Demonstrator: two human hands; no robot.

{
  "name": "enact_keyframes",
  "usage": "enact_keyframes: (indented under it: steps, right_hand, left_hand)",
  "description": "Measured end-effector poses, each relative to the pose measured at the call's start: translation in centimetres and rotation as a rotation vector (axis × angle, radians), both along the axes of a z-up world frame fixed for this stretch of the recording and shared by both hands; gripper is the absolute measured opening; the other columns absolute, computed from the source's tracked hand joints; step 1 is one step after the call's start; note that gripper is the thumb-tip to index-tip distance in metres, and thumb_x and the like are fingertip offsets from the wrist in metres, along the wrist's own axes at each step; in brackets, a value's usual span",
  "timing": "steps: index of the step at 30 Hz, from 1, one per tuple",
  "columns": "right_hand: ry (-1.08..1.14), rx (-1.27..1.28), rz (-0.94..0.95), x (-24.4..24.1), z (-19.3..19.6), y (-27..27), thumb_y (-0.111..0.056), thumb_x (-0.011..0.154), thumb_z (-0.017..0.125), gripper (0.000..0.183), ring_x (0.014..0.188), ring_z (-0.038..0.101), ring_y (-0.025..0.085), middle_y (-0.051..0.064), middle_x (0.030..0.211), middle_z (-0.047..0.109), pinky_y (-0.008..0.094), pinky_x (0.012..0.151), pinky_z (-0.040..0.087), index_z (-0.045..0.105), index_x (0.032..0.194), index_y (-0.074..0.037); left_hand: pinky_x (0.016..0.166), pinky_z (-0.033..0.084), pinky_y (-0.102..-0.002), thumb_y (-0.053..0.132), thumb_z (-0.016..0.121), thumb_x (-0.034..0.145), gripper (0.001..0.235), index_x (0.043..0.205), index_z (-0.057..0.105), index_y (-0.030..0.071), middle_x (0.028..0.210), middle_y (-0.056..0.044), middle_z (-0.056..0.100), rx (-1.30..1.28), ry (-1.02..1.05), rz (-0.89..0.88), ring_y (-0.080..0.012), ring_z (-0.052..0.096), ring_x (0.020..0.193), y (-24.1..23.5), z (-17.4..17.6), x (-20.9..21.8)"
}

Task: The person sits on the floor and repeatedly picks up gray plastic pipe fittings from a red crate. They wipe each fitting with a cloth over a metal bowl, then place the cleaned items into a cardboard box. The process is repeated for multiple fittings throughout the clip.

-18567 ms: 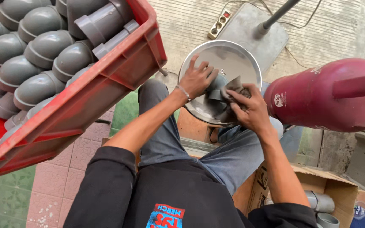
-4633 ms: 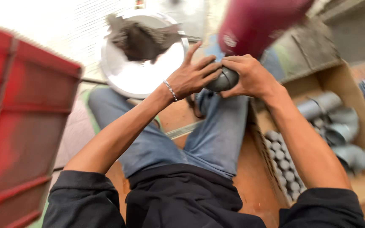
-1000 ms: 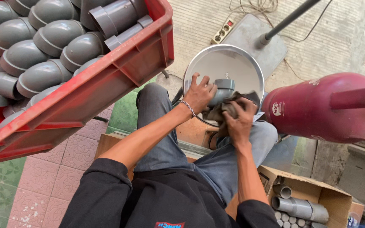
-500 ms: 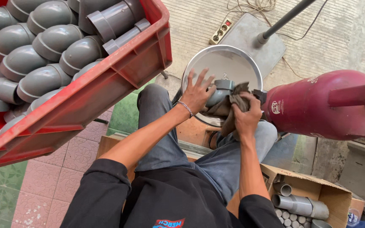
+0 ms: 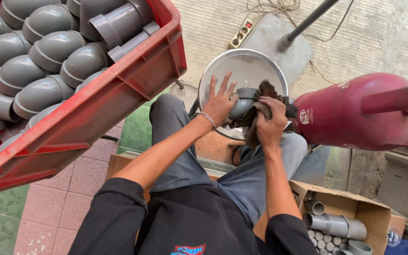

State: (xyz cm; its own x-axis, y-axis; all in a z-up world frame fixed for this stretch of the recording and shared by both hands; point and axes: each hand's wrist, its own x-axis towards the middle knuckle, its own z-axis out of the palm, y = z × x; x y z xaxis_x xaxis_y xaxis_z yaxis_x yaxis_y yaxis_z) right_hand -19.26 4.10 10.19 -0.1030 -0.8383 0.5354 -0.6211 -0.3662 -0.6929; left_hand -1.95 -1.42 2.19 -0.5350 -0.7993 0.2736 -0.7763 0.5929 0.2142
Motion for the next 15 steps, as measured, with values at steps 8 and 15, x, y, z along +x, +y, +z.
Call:
enact_keyframes:
  steps: [8,15]
  right_hand:
    - [0.07,0.014,0.212,-1.6,-1.2,2.3,0.005,0.082,0.069,0.024,0.102,0.064,0.035,0.007,0.102,0.068,0.045,0.094,0.051,0.069,0.1,-0.011]
    - [0.675,0.255,0.056,-3.8,0.9,0.5,-0.021,0.056,0.077,0.081,0.127,0.039,0.043,0.013,0.151,0.041,0.053,0.089,0.041,0.064,0.136,-0.02]
  left_hand:
    - [0.111,0.016,-0.077,0.005,0.079,0.074,0.033,0.101,0.061,0.004,0.133,-0.024,0.057,-0.151,0.074,0.033,-0.0463,0.021,0.145,1.4,6.0,1.0]
    - [0.112,0.011,-0.079,0.029,0.094,0.051,0.069,0.108,0.06,0.008,0.136,-0.024,0.055,-0.045,0.01,0.012,-0.0466,0.016,0.147,-0.2,-0.2,-0.1]
